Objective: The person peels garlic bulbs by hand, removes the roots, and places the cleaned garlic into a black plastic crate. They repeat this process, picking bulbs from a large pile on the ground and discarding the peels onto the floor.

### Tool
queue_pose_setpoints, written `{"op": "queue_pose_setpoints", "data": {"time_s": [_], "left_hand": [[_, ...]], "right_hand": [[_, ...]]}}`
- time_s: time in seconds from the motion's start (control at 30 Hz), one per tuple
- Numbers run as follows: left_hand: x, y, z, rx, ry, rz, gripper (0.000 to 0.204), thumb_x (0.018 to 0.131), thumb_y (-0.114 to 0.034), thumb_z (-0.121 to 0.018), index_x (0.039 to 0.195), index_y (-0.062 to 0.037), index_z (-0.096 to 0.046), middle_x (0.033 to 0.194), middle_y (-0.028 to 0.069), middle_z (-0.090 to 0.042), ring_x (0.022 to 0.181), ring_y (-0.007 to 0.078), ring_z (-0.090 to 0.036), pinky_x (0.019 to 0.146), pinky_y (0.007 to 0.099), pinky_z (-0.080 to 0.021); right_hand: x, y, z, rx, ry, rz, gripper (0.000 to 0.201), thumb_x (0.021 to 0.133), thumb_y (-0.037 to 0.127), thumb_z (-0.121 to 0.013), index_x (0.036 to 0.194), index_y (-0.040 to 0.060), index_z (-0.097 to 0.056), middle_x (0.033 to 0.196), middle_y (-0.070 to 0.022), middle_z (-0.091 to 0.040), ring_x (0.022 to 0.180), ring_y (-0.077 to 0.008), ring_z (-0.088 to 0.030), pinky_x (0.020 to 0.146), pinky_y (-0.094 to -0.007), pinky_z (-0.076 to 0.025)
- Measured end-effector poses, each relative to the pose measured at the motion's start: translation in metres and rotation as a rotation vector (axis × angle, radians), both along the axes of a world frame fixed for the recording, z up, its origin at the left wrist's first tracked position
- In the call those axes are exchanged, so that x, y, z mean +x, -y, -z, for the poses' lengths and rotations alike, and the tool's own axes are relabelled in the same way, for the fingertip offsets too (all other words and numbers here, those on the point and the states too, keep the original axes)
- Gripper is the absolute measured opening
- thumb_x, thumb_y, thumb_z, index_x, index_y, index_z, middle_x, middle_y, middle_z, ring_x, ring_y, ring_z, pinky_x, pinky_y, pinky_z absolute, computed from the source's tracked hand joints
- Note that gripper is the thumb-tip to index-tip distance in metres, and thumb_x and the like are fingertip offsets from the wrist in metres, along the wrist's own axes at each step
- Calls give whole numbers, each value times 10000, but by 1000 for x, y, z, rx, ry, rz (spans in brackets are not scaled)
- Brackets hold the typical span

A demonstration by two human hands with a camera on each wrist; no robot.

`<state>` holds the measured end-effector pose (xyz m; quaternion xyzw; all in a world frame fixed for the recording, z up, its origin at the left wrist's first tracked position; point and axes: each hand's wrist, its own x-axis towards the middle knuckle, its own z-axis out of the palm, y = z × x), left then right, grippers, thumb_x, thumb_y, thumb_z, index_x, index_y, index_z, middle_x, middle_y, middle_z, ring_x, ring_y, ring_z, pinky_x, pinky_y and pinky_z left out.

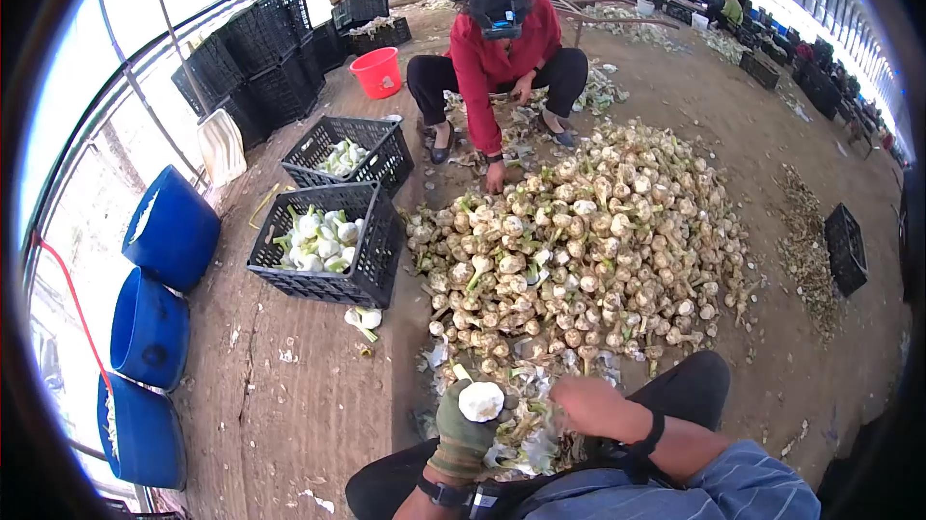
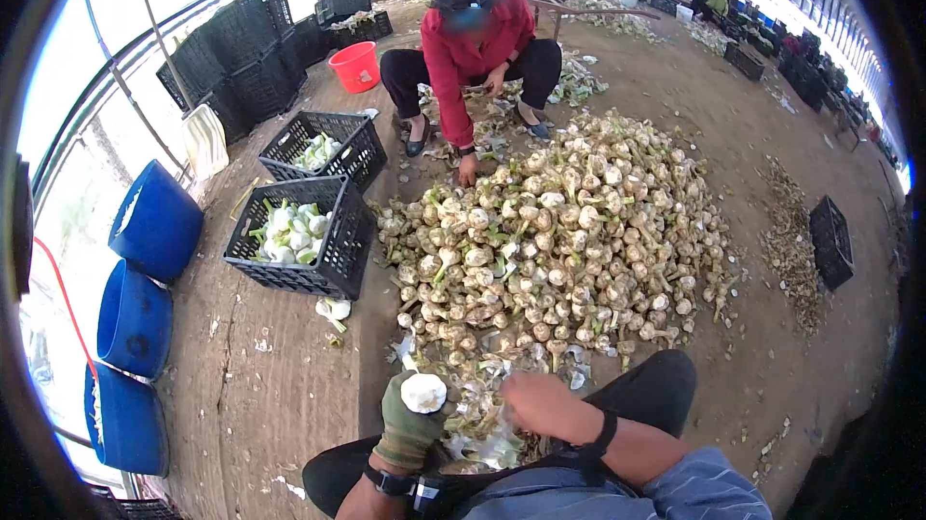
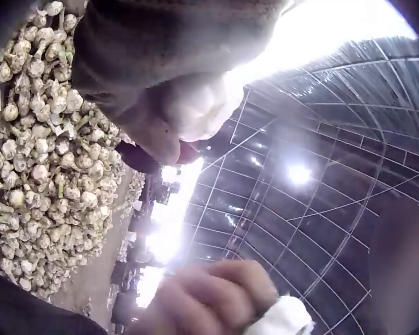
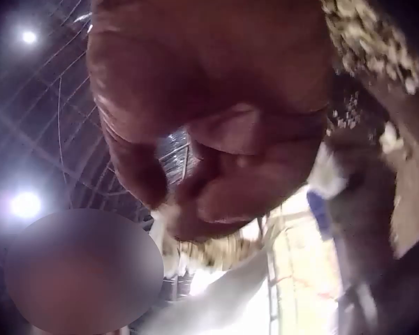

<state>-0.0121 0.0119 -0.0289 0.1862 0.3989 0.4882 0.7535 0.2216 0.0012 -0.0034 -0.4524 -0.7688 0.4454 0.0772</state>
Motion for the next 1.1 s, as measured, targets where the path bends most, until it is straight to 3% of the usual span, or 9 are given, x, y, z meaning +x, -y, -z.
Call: {"op": "queue_pose_setpoints", "data": {"time_s": [0.1, 0.27, 0.33, 0.4, 0.53, 0.6, 0.83, 0.93, 1.1], "left_hand": [[3, 2, -6, 118, -164, 22, 184, 931, -130, -480, 1010, -13, -600, 827, 142, -677, 752, 260, -692, 583, 335, -566], [11, 8, 5, -25, -67, -21, 341, 742, -76, -750, 1049, 8, -626, 883, 153, -694, 825, 240, -699, 692, 308, -556], [-7, 10, 33, 1044, -1287, 168, 342, 896, -206, -650, 1170, -12, -586, 1043, 91, -657, 883, 231, -655, 734, 356, -548], [10, 10, -3, -107, -12, -9, 389, 982, -314, -543, 1239, -22, -551, 1114, 56, -615, 944, 227, -623, 764, 361, -537], [0, 2, -12, 20, -324, -280, 388, 971, -251, -512, 1276, -10, -513, 1197, 96, -565, 995, 155, -564, 842, 305, -499], [-10, -5, -28, 44, -319, -422, 360, 957, -198, -492, 1261, -5, -510, 1182, 101, -562, 985, 156, -564, 837, 315, -503], [-53, -22, -47, 208, -121, -687, 427, 998, -331, -456, 1315, -46, -457, 1168, 94, -571, 897, 179, -580, 741, 306, -513], [-59, -26, -59, 219, -143, -791, 437, 1012, -351, -440, 1322, -43, -462, 1254, 85, -545, 1004, 200, -567, 812, 336, -515], [-65, -20, -58, 191, -192, -717, 429, 1030, -343, -403, 1315, -34, -484, 1304, 97, -531, 1130, 207, -554, 905, 387, -507]], "right_hand": [[-16, 1, 0, -22, -209, 363, 606, 832, 422, -727, 1253, 21, -555, 1161, -182, -620, 1039, -332, -622, 897, -448, -486], [-60, -4, -23, 468, -236, 86, 654, 790, 338, -780, 1331, 82, -516, 1314, -177, -551, 1277, -355, -467, 1073, -449, -388], [-66, -13, -10, 531, -190, 25, 583, 803, 278, -773, 1294, 71, -538, 1279, -172, -566, 1197, -341, -529, 1008, -417, -440], [-66, -15, 26, 342, -389, 363, 520, 808, 221, -770, 1256, 62, -559, 1177, -144, -610, 1030, -284, -612, 885, -376, -500], [-34, -32, 175, -644, -759, 1107, 392, 918, 145, -673, 1272, 63, -527, 1129, -84, -628, 946, -229, -642, 812, -374, -555], [-21, -33, 247, -266, -585, 629, 355, 960, 127, -595, 1294, 54, -500, 1176, -98, -616, 1016, -255, -634, 844, -403, -565], [-125, -150, 7, -561, -1111, 529, 763, 955, 288, -636, 1512, -3, -202, 1515, -201, -315, 1276, -280, -481, 954, -392, -503], [-100, -172, -1, -434, -751, 563, 702, 929, 324, -654, 1450, -20, -331, 1472, -212, -388, 1252, -277, -504, 929, -376, -510], [15, -181, 138, -124, -12, 718, 599, 870, 389, -672, 1262, -46, -545, 1131, -189, -639, 988, -301, -641, 829, -413, -531]]}}
